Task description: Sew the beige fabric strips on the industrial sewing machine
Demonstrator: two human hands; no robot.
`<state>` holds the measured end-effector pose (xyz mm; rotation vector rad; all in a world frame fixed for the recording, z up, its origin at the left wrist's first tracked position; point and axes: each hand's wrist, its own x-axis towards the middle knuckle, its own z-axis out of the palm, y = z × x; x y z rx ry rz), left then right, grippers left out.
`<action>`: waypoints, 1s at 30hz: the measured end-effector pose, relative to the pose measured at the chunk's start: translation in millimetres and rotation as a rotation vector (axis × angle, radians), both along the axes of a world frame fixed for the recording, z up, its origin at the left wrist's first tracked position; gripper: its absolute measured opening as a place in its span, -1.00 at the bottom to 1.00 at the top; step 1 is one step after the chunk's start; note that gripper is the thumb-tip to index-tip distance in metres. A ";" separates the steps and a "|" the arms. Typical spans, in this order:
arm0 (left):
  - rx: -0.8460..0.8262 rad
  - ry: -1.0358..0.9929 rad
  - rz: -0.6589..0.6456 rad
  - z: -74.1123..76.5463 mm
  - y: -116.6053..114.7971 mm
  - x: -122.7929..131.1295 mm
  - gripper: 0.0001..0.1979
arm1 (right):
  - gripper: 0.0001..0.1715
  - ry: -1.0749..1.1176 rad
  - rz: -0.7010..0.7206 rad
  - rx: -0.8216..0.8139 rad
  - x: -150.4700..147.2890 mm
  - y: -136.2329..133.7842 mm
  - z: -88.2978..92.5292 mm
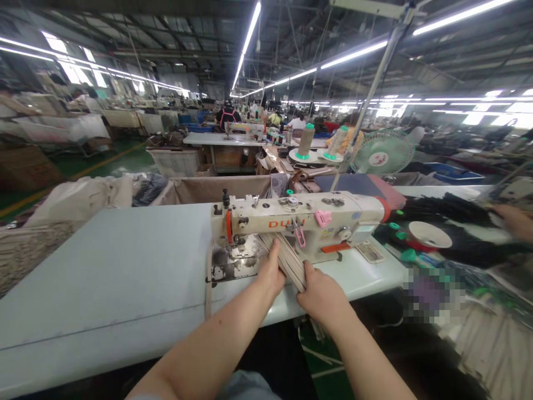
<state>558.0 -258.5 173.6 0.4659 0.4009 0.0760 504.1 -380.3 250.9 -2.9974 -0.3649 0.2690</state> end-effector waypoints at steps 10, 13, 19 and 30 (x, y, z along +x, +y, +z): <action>0.520 -0.034 0.016 -18.3 8.9 3.9 -0.49 | -0.38 -0.167 -0.127 0.051 49.4 24.6 -35.2; 0.630 0.025 -0.004 -30.4 8.7 -4.1 -0.41 | -0.33 -0.212 -0.135 0.080 45.9 26.5 -43.3; 0.810 0.035 -0.061 -23.9 7.7 -4.6 -0.40 | -0.08 -0.320 -0.122 0.178 34.1 15.8 -45.6; 1.377 -0.053 -0.173 -61.3 31.7 -9.1 -0.26 | -0.58 -0.558 -0.482 0.223 -20.3 -143.6 -60.3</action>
